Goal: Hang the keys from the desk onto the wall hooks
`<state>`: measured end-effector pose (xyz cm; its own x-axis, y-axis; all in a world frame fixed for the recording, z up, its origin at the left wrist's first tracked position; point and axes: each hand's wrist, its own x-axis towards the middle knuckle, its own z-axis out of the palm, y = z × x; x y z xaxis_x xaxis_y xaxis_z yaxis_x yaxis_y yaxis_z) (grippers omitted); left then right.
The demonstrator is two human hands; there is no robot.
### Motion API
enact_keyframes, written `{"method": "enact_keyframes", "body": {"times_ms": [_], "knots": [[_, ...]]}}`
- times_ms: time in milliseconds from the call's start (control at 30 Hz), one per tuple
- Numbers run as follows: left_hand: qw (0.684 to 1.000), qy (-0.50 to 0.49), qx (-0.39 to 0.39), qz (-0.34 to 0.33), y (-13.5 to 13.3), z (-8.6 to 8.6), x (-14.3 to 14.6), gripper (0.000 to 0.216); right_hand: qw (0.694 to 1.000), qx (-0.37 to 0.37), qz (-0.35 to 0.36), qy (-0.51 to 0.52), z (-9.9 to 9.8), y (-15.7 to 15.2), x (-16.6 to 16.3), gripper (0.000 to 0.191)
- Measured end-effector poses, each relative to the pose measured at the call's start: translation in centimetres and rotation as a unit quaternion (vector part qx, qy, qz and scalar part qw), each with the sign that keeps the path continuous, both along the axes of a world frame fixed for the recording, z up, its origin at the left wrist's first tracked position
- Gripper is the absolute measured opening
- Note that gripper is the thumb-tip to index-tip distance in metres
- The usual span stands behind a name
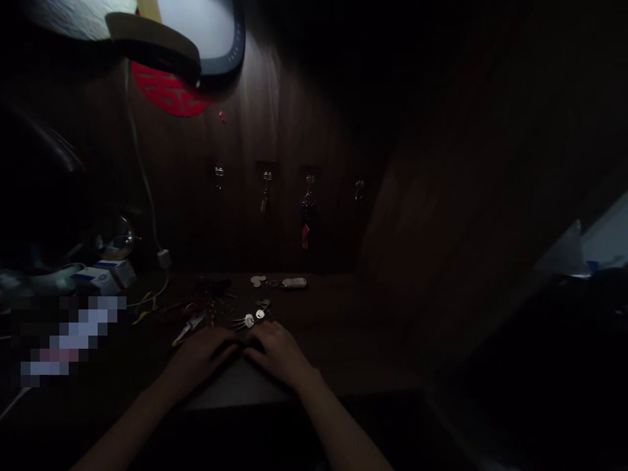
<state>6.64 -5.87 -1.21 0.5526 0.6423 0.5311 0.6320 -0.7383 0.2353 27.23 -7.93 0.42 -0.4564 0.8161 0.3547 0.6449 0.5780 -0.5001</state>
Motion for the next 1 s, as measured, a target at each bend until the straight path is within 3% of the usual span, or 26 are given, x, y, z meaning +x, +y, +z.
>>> {"method": "enact_keyframes", "body": {"times_ms": [167,400,633,800,1000], "knots": [[1.000,-0.018,0.020,-0.008,0.0,0.0,-0.1,0.016,0.999,-0.024,-0.024,0.038,0.2,0.0,0.1,0.021],[0.998,-0.039,0.044,0.018,0.1,0.0,-0.4,0.022,0.993,-0.056,-0.015,0.103,0.0,0.4,0.3,0.016],[0.976,0.067,0.024,0.208,1.6,0.1,-0.6,0.040,0.978,-0.062,-0.080,0.183,0.0,0.5,0.4,0.016],[0.952,0.126,-0.015,0.278,1.4,0.3,-0.8,0.046,0.975,-0.048,-0.091,0.197,-0.2,0.7,0.6,0.017],[0.930,0.135,-0.041,0.340,1.5,1.0,-3.6,0.048,0.967,-0.033,-0.132,0.216,-0.5,1.1,0.9,0.016]]}}
